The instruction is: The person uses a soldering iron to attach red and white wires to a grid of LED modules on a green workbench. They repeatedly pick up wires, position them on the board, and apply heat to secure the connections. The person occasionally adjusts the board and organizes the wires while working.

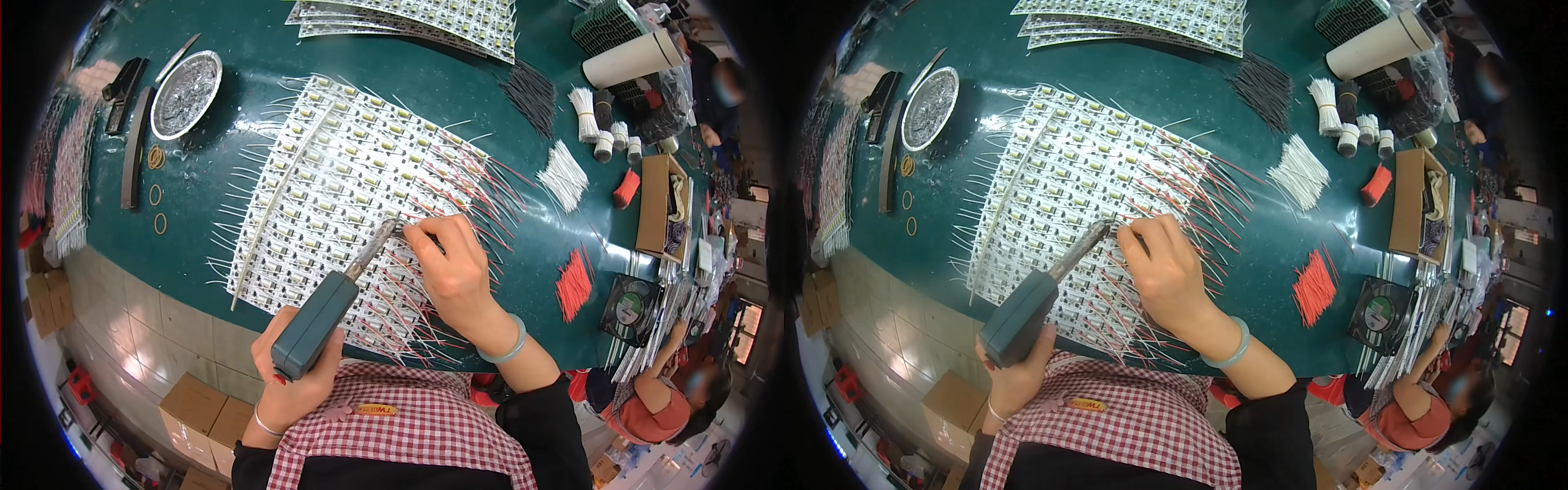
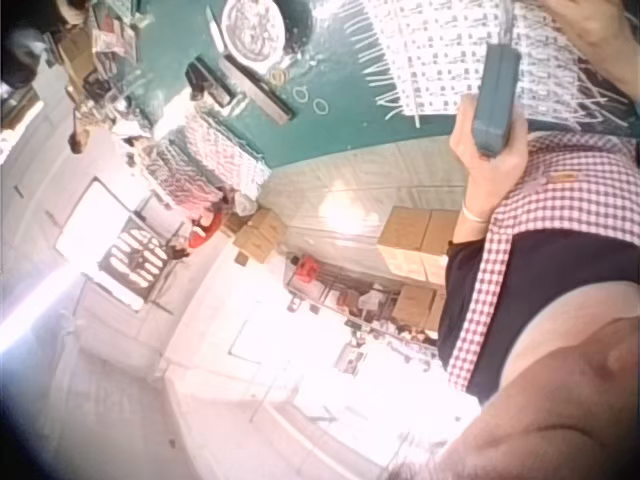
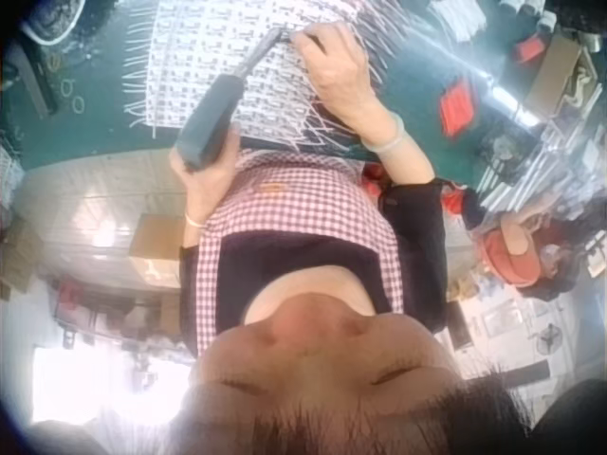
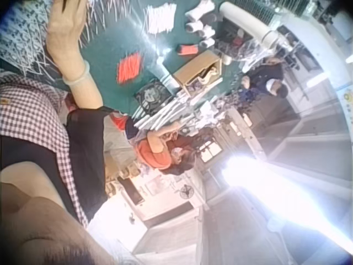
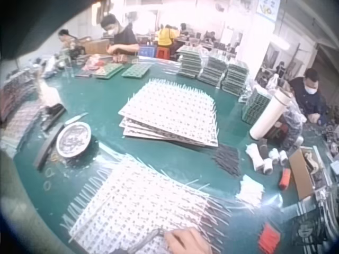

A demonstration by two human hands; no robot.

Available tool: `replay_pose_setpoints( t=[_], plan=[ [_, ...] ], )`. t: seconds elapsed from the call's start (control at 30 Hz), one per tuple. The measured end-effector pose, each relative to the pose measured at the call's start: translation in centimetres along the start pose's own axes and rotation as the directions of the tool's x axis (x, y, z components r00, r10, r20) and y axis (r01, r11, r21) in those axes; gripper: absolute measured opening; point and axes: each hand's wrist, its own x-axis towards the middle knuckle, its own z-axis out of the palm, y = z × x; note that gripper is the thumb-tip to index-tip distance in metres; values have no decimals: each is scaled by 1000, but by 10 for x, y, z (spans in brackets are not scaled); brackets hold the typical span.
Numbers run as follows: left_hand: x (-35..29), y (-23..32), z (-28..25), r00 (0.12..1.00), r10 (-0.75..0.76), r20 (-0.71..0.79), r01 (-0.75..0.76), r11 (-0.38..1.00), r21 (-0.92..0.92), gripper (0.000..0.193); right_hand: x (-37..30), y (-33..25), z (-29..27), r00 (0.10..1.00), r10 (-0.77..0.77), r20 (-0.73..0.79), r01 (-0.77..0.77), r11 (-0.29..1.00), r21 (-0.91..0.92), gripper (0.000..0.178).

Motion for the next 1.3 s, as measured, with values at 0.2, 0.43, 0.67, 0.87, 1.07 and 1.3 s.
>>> replay_pose_setpoints(
  t=[0.2,0.43,0.67,0.87,1.07,1.3],
  plan=[
    [1,1,0,1000,16,-23,-16,1000,4,14,-2,1,1,1000,8,0,-8,1000,5,32],
    [4,3,5,997,63,-54,-63,998,-4,13,-1,1,1,1000,6,2,-6,1000,7,31],
    [-3,0,-1,998,52,-31,-51,999,14,16,-1,1,1,1000,1,-7,-1,1000,3,31],
    [-4,2,-4,999,23,-47,-25,999,-40,20,-2,0,1,1000,0,-9,0,1000,-10,31],
    [-6,3,-5,999,-8,-35,7,999,-46,20,-1,0,1,1000,2,-16,-2,1000,-2,30],
    [-11,2,-8,996,-41,-77,34,996,-87,20,-2,-10,-8,997,-33,-72,33,999,-13,29]
  ],
)
